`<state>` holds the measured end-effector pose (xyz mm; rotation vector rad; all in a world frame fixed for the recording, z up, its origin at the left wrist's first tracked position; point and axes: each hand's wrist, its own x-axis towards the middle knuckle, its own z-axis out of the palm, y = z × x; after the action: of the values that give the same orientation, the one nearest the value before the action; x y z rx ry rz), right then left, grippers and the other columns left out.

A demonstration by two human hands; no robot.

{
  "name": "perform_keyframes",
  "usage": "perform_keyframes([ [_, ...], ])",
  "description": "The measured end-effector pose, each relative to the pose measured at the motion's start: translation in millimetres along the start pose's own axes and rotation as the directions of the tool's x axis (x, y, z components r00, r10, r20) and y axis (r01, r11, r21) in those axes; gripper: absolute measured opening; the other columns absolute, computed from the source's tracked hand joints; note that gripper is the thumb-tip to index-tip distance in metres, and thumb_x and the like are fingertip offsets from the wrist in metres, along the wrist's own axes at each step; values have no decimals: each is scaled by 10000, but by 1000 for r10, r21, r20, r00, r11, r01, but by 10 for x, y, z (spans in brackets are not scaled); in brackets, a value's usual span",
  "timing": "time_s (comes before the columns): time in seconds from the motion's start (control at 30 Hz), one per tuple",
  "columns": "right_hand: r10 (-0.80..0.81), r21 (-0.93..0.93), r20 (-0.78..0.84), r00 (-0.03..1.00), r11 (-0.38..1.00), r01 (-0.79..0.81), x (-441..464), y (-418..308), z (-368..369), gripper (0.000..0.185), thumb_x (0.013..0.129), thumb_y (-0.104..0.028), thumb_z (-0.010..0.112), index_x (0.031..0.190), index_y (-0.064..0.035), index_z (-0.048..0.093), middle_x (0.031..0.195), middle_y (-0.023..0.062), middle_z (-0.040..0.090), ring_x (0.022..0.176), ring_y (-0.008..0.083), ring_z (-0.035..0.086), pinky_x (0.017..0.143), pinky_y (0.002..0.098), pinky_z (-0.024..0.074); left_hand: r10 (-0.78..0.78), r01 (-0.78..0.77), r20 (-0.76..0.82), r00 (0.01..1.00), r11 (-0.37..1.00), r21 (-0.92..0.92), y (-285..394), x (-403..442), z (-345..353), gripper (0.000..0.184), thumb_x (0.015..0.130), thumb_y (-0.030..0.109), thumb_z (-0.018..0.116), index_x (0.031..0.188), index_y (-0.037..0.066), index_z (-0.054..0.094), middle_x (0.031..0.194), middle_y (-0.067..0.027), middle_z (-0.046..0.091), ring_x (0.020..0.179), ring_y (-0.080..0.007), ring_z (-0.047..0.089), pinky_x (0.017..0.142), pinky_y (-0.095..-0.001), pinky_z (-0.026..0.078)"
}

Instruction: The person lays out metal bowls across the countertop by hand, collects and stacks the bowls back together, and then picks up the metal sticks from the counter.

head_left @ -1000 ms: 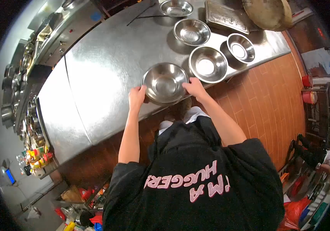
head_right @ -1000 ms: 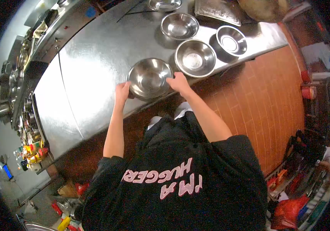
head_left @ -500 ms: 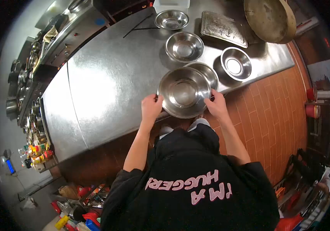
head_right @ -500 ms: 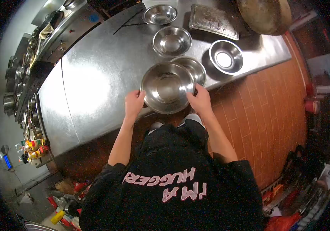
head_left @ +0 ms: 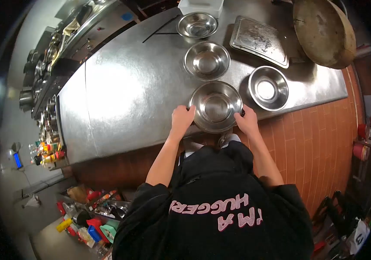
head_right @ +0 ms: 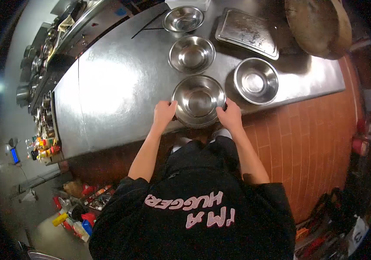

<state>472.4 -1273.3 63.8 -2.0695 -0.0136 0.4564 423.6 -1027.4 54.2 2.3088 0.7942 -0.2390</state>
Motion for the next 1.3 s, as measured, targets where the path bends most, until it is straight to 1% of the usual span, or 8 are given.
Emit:
perform_keyframes([
  [0.07,-17,-43,20,1000,999,18,17,11,-3,330,717,-195,560,986,-7,596,840,213,631,812,370,600,738,409,462,83,-73,-78,993,989,127,-53,21,52,427,766,323,506,633,-73,595,586,-233,581,594,-356,611,616,-415,470],
  [0.23,-54,-217,75,996,974,69,44,-60,-47,314,723,-228,585,924,14,582,848,229,612,823,384,596,745,436,466,-23,20,36,999,997,71,22,-15,-43,430,772,334,550,676,-81,607,729,-280,607,737,-426,608,711,-475,473],
  [0.3,-59,-509,73,996,856,88,30,-128,-60,344,723,-252,602,930,22,571,874,237,579,836,403,581,753,462,468,-42,39,78,996,998,43,87,-36,-116,419,772,332,551,695,-75,613,742,-274,611,739,-422,609,706,-473,473],
  [0.4,-174,-409,-29,984,901,147,73,-269,-161,353,725,-266,608,933,15,555,890,236,552,846,416,567,760,478,468,-11,5,43,999,990,144,101,-23,-135,374,768,310,573,741,-61,615,731,-238,626,704,-386,626,682,-450,477],
  [0.6,-183,-153,30,983,971,185,441,306,-20,311,707,-201,613,895,31,531,839,215,579,751,351,575,666,413,454,53,-28,132,990,982,-188,-333,223,101,354,751,281,620,835,-62,609,678,-209,613,660,-309,630,639,-396,476],
  [0.67,22,148,201,979,988,-53,500,307,-49,313,673,-174,632,902,30,567,731,174,593,642,288,569,617,369,452,65,-19,183,981,971,-237,-379,218,97,352,738,280,618,847,-55,622,695,-224,614,680,-316,631,633,-388,477],
  [0.8,25,-77,134,991,997,-15,428,229,-63,325,646,-188,638,899,15,618,656,129,591,594,211,565,599,335,447,11,5,151,988,994,-106,-97,17,-83,338,717,275,613,816,-48,632,672,-212,616,656,-310,631,629,-391,479],
  [1.3,-83,9,10,996,997,83,1543,-642,-229,261,669,-176,617,798,51,627,635,78,591,581,136,549,551,276,422,28,-20,89,996,995,-96,661,1195,-634,382,726,341,589,731,-37,638,678,-209,626,694,-344,637,671,-403,486],
])
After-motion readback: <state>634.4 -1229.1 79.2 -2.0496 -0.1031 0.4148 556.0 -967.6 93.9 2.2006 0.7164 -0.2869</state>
